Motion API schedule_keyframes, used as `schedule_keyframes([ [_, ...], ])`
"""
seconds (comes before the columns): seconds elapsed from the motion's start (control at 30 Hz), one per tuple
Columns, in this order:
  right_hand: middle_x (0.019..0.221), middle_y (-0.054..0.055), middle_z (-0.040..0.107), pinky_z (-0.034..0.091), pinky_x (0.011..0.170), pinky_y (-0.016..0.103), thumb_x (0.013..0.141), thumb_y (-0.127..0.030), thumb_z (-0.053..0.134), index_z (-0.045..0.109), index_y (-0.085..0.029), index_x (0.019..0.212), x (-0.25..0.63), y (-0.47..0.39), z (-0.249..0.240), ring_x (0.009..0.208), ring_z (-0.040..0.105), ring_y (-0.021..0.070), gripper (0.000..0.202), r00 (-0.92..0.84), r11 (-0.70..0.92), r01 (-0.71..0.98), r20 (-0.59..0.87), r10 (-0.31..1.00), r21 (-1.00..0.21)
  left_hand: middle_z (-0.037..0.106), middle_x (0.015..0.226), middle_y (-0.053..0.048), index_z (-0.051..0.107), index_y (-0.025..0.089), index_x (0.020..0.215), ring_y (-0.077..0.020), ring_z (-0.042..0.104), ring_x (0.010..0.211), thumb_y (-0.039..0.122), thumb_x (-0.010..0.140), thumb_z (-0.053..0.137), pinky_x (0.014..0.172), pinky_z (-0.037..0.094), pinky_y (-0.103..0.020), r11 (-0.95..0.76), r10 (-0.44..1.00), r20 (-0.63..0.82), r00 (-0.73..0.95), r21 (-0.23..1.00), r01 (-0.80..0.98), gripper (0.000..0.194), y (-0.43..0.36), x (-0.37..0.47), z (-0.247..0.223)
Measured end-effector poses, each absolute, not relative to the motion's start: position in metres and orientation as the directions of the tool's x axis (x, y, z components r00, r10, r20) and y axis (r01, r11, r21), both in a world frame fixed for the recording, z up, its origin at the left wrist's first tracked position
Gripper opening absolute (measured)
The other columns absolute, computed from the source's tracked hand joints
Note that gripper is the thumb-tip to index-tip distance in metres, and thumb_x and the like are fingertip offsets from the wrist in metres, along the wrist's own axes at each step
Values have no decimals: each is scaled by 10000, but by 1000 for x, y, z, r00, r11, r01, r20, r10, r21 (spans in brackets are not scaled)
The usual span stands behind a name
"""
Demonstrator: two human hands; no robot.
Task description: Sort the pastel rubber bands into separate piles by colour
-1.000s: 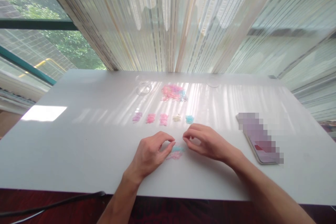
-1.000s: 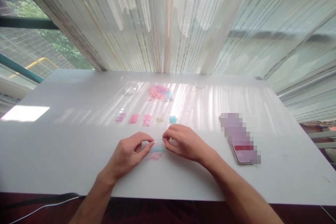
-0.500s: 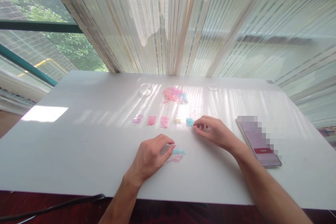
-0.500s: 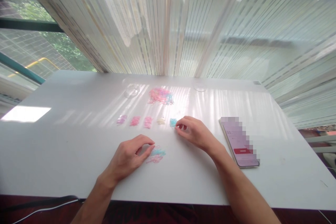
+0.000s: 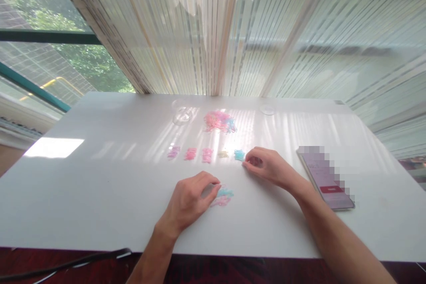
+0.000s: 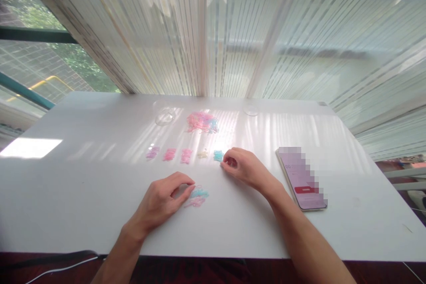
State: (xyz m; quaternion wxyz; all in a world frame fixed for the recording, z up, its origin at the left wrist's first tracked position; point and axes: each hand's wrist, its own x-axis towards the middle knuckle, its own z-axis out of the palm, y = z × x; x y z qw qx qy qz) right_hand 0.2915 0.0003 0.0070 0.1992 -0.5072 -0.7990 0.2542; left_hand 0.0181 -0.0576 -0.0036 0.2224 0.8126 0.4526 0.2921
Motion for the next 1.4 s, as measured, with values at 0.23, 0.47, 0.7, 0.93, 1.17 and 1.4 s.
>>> schedule_keyframes([
  [0.23, 777, 8, 616, 443, 610, 267, 925, -285, 597, 612, -210, 821, 292, -1, 8, 672, 560, 145, 129, -429, 381, 709, 67, 901, -593, 721, 864, 8, 676, 217, 955, -120, 636, 686, 221, 980, 552, 620, 475, -226, -479, 873, 269, 407, 631, 610, 127, -58, 19, -2],
  [0.47, 764, 12, 595, 415, 618, 265, 950, -247, 577, 599, -199, 801, 275, -15, 15, 687, 545, 147, 158, -580, 507, 618, 87, 810, -601, 727, 882, 18, 672, 227, 987, -128, 647, 705, 177, 932, 589, 631, 484, -235, -478, 871, 258, 418, 641, 601, 111, -59, 16, -1],
  [0.7, 832, 29, 628, 444, 693, 287, 901, -215, 646, 677, -188, 920, 258, -29, 17, 765, 575, 172, 46, -718, 567, 536, 16, 696, -625, 744, 931, 28, 679, 246, 1013, -156, 679, 788, 153, 846, 691, 688, 499, -265, -500, 840, 204, 502, 650, 572, 192, -60, 15, 1],
  [0.93, 793, 19, 618, 435, 698, 291, 896, -170, 631, 675, -188, 860, 256, -30, 14, 741, 563, 168, 59, -725, 581, 540, 15, 689, -609, 729, 940, 16, 673, 243, 1020, -141, 665, 775, 170, 872, 686, 667, 506, -246, -483, 849, 205, 488, 675, 557, 165, -61, 12, 1],
  [1.17, 809, 28, 617, 437, 688, 291, 926, -190, 604, 668, -189, 866, 256, -30, 16, 749, 563, 172, 88, -725, 588, 530, 34, 688, -611, 718, 941, 2, 678, 238, 1027, -133, 643, 728, 185, 873, 692, 618, 501, -236, -480, 853, 204, 480, 667, 570, 163, -64, 7, 2],
  [1.4, 802, 27, 620, 439, 678, 284, 942, -219, 587, 663, -191, 865, 256, -31, 16, 732, 556, 165, 112, -724, 603, 481, 100, 682, -636, 729, 905, -2, 693, 226, 984, -140, 654, 736, 210, 892, 693, 638, 508, -241, -499, 853, 250, 459, 651, 572, 93, -64, 12, -1],
])
